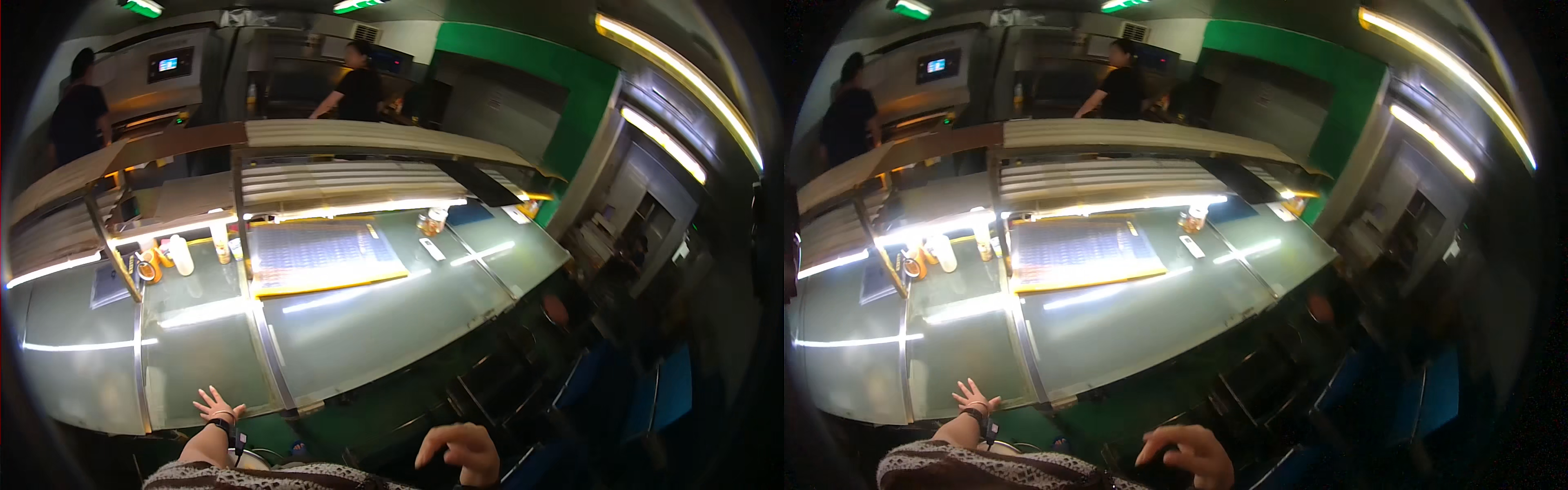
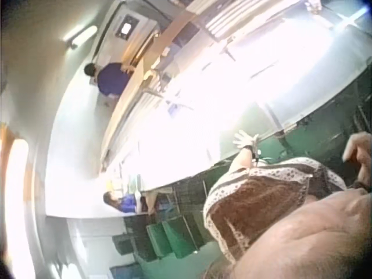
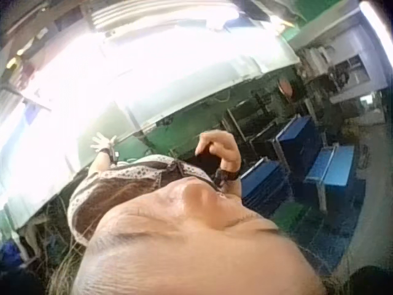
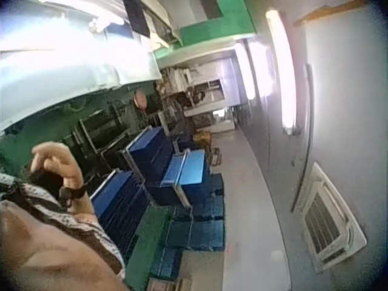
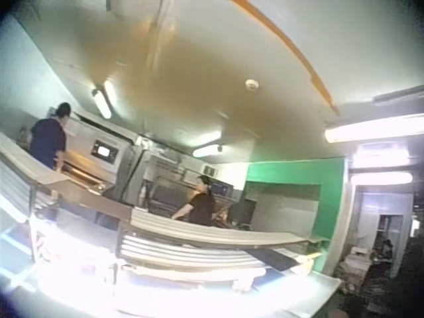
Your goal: Manually assembling small components onto a grid-like substrate at a workstation.
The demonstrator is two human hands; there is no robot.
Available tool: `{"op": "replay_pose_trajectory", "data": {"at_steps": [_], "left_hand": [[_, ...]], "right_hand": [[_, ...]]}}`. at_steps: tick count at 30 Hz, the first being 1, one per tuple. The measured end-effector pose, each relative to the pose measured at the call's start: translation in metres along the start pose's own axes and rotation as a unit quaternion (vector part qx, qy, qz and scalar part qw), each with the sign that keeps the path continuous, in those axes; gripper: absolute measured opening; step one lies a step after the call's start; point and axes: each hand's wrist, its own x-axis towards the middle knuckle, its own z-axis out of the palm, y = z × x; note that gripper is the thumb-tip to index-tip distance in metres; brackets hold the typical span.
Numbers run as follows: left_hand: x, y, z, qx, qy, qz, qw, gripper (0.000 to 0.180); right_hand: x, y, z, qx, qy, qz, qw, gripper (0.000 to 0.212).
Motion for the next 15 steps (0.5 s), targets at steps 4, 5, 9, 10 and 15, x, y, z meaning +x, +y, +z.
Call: {"op": "replay_pose_trajectory", "data": {"at_steps": [4, 5, 9, 10, 15], "left_hand": [[-0.003, 0.003, 0.005, -0.026, -0.006, 0.020, 0.999, 0.124], [-0.004, 0.005, 0.005, -0.029, -0.009, 0.013, 0.999, 0.124], [-0.011, 0.006, 0.001, -0.052, -0.015, 0.024, 0.998, 0.123], [-0.014, 0.006, -0.002, -0.053, -0.020, 0.034, 0.998, 0.122], [-0.014, -0.010, -0.014, -0.082, -0.064, 0.093, 0.990, 0.110]], "right_hand": [[0.034, 0.058, -0.026, -0.084, 0.172, 0.096, 0.977, 0.025], [0.043, 0.074, -0.032, -0.083, 0.165, 0.100, 0.978, 0.025], [0.066, 0.130, -0.048, -0.078, 0.216, 0.196, 0.953, 0.021], [0.072, 0.139, -0.051, -0.057, 0.213, 0.204, 0.954, 0.021], [0.104, 0.165, -0.059, -0.102, 0.201, 0.236, 0.945, 0.022]]}}
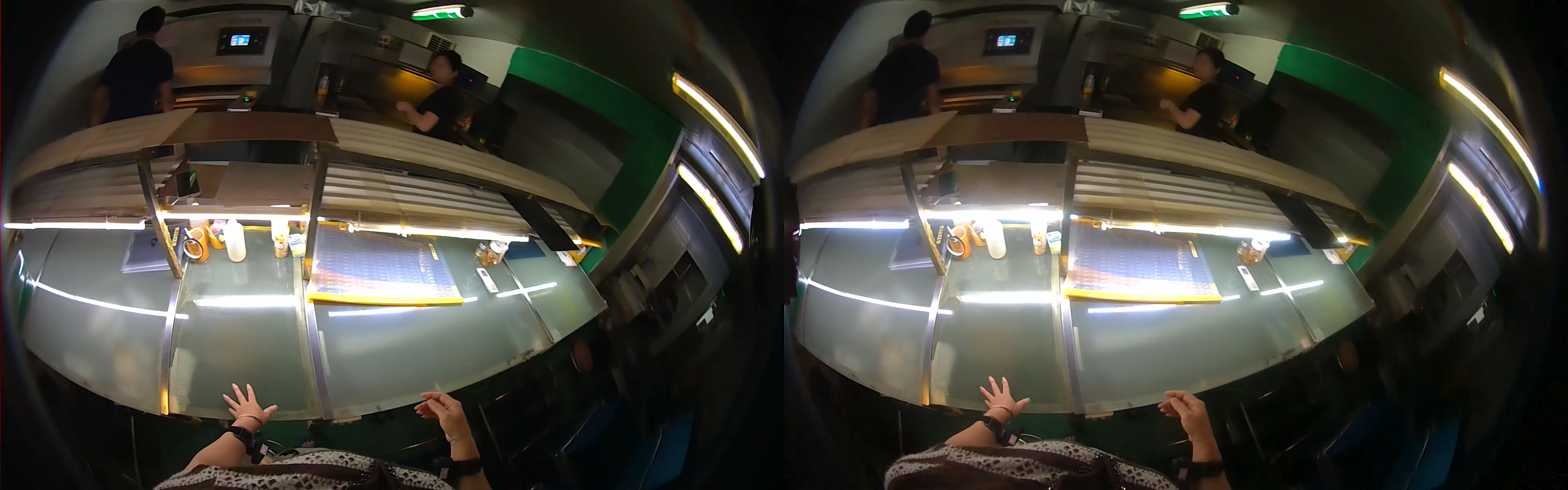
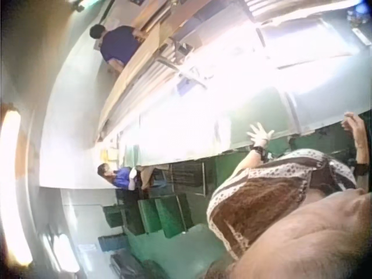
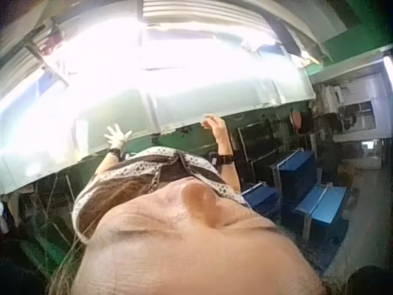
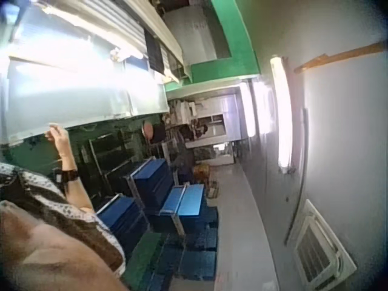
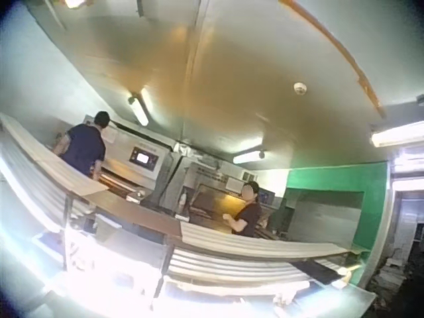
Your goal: Manually assembling small components onto a grid-like substrate at a workstation.
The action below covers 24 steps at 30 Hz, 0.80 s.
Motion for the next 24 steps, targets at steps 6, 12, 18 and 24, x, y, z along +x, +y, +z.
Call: {"op": "replay_pose_trajectory", "data": {"at_steps": [6, 12, 18, 24], "left_hand": [[0.005, -0.023, -0.013, 0.027, -0.038, 0.065, 0.997, 0.101], [0.000, -0.018, -0.022, 0.035, -0.045, 0.108, 0.992, 0.096], [0.010, -0.005, -0.018, -0.023, -0.041, 0.171, 0.984, 0.093], [0.006, -0.004, -0.015, -0.062, -0.017, 0.180, 0.982, 0.091]], "right_hand": [[0.042, 0.005, 0.024, -0.017, -0.018, 0.008, 1.000, 0.021], [0.078, 0.009, 0.045, -0.052, -0.056, 0.006, 0.997, 0.021], [0.112, 0.006, 0.046, -0.053, -0.065, 0.004, 0.996, 0.025], [0.162, -0.016, 0.042, -0.006, -0.008, -0.025, 1.000, 0.041]]}}
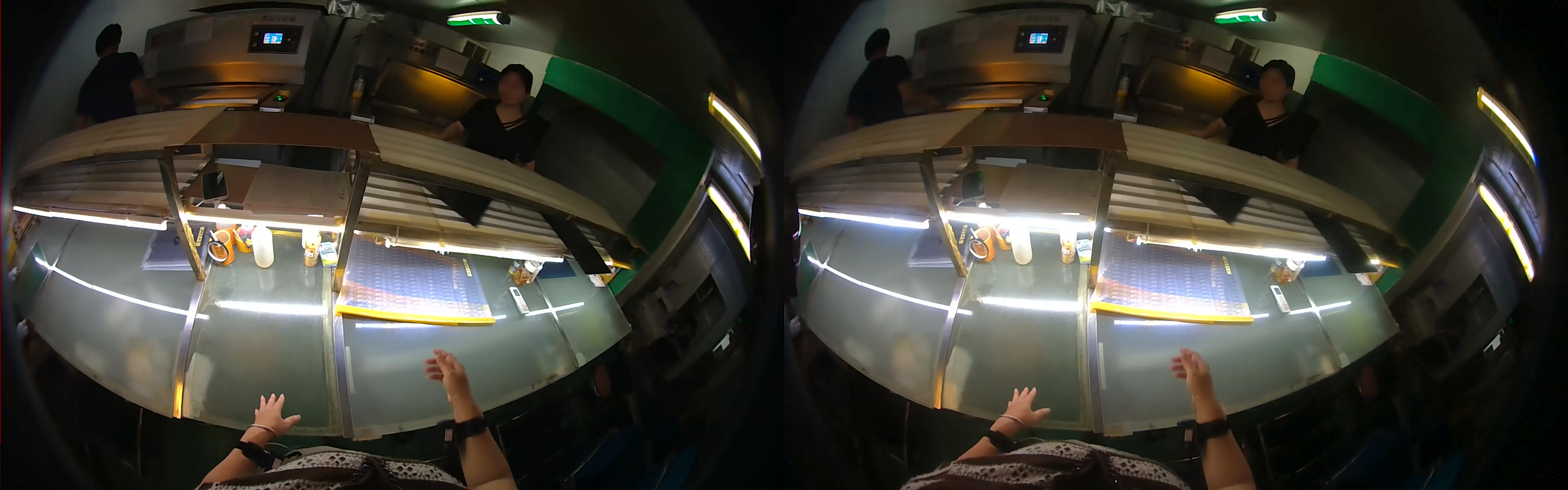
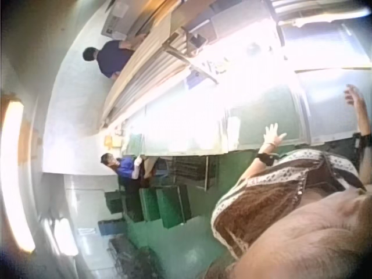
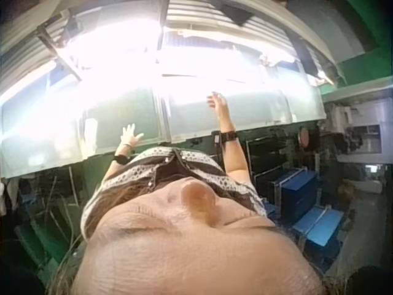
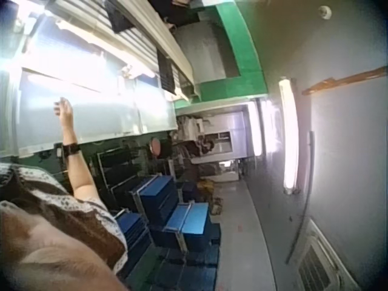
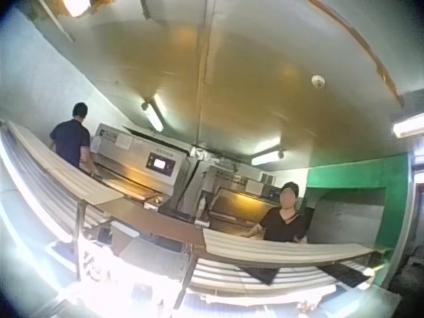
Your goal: Manually assembling small components onto a grid-like substrate at a workstation.
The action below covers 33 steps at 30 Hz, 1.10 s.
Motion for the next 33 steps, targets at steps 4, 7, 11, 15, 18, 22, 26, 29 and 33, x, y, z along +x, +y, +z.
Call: {"op": "replay_pose_trajectory", "data": {"at_steps": [4, 7, 11, 15, 18, 22, 26, 29, 33], "left_hand": [[-0.007, -0.006, 0.010, -0.040, 0.041, 0.020, 0.998, 0.089], [-0.025, -0.012, 0.015, -0.064, 0.064, 0.015, 0.996, 0.090], [-0.051, -0.029, 0.025, -0.097, 0.066, -0.008, 0.993, 0.091], [-0.082, -0.042, 0.025, -0.114, 0.085, -0.042, 0.989, 0.091], [-0.098, -0.036, 0.021, -0.115, 0.089, -0.069, 0.987, 0.089], [-0.080, -0.024, 0.019, -0.111, 0.092, -0.010, 0.990, 0.087], [-0.074, -0.007, 0.004, -0.096, 0.117, 0.011, 0.988, 0.080], [-0.043, 0.030, -0.015, -0.149, 0.110, 0.094, 0.978, 0.073], [-0.005, 0.100, -0.044, -0.407, -0.118, 0.094, 0.901, 0.061]], "right_hand": [[0.054, -0.008, -0.014, 0.123, 0.020, -0.002, 0.992, 0.055], [0.088, -0.014, -0.020, 0.272, 0.077, 0.002, 0.959, 0.070], [0.146, -0.036, -0.010, 0.292, 0.047, 0.010, 0.955, 0.086], [0.214, -0.062, 0.016, 0.364, 0.035, 0.032, 0.930, 0.091], [0.259, -0.072, 0.035, 0.426, 0.031, 0.049, 0.903, 0.049], [0.304, -0.045, -0.009, 0.464, 0.081, -0.020, 0.882, 0.026], [0.240, -0.050, 0.007, 0.504, 0.062, -0.030, 0.861, 0.017], [0.170, -0.031, -0.037, 0.496, 0.036, -0.083, 0.864, 0.022], [0.048, -0.016, -0.064, 0.457, 0.037, -0.118, 0.881, 0.030]]}}
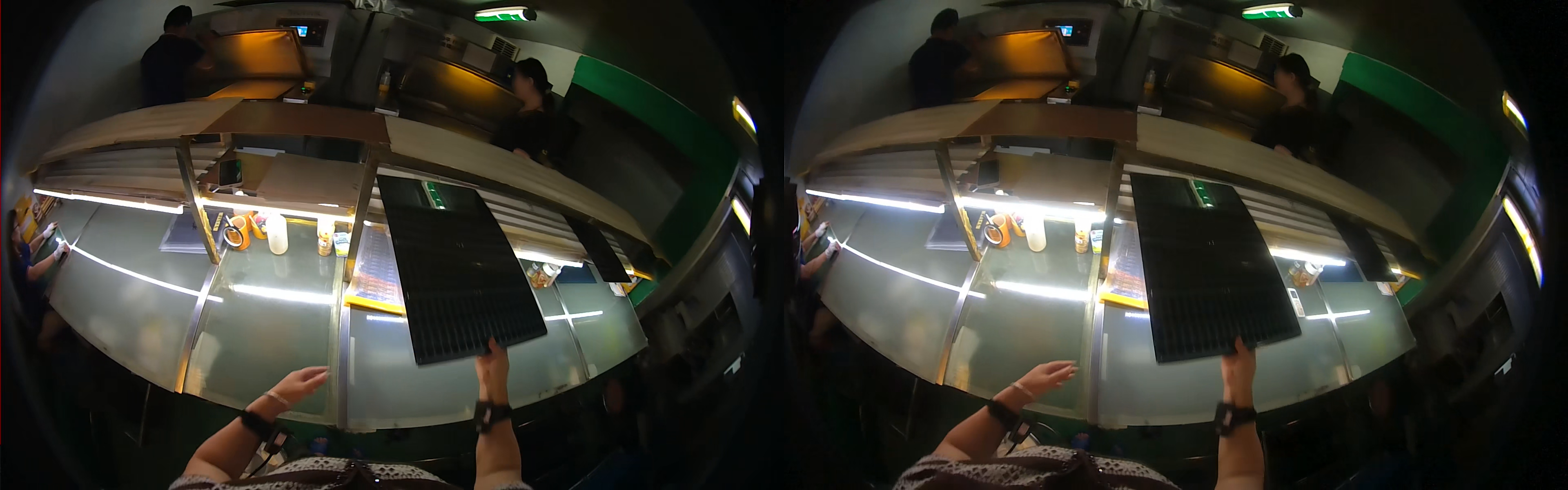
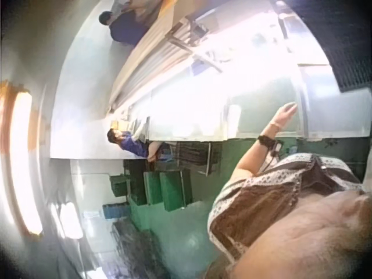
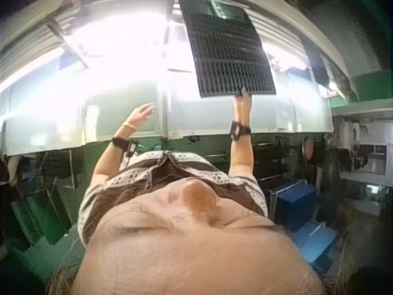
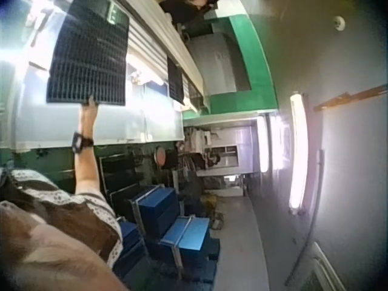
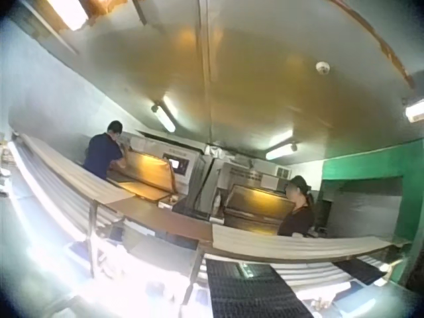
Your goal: Manually assembling small components onto a grid-like substrate at a workstation.
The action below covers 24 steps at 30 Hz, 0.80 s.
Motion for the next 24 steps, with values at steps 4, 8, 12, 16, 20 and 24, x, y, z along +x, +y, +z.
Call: {"op": "replay_pose_trajectory", "data": {"at_steps": [4, 8, 12, 16, 20, 24], "left_hand": [[0.064, 0.031, 0.057, -0.339, -0.213, -0.009, 0.916, 0.066], [0.088, 0.030, 0.123, -0.499, -0.333, -0.049, 0.798, 0.055], [0.076, 0.028, 0.167, -0.430, -0.343, -0.097, 0.829, 0.045], [0.043, -0.023, 0.148, -0.390, -0.345, -0.159, 0.839, 0.040], [0.007, -0.060, 0.114, 0.200, -0.313, 0.227, 0.900, 0.038], [-0.040, -0.083, 0.091, 0.053, -0.258, -0.079, 0.961, 0.042]], "right_hand": [[-0.096, -0.060, -0.086, -0.053, 0.151, 0.067, 0.985, 0.006], [-0.189, -0.103, -0.114, -0.104, 0.200, 0.070, 0.972, 0.032], [-0.261, -0.142, -0.128, -0.320, 0.091, 0.044, 0.942, 0.040], [-0.280, -0.173, -0.159, -0.300, 0.147, 0.193, 0.923, 0.043], [-0.268, -0.168, -0.155, -0.384, 0.167, 0.311, 0.853, 0.049], [-0.207, -0.118, -0.202, -0.186, 0.049, 0.362, 0.912, 0.057]]}}
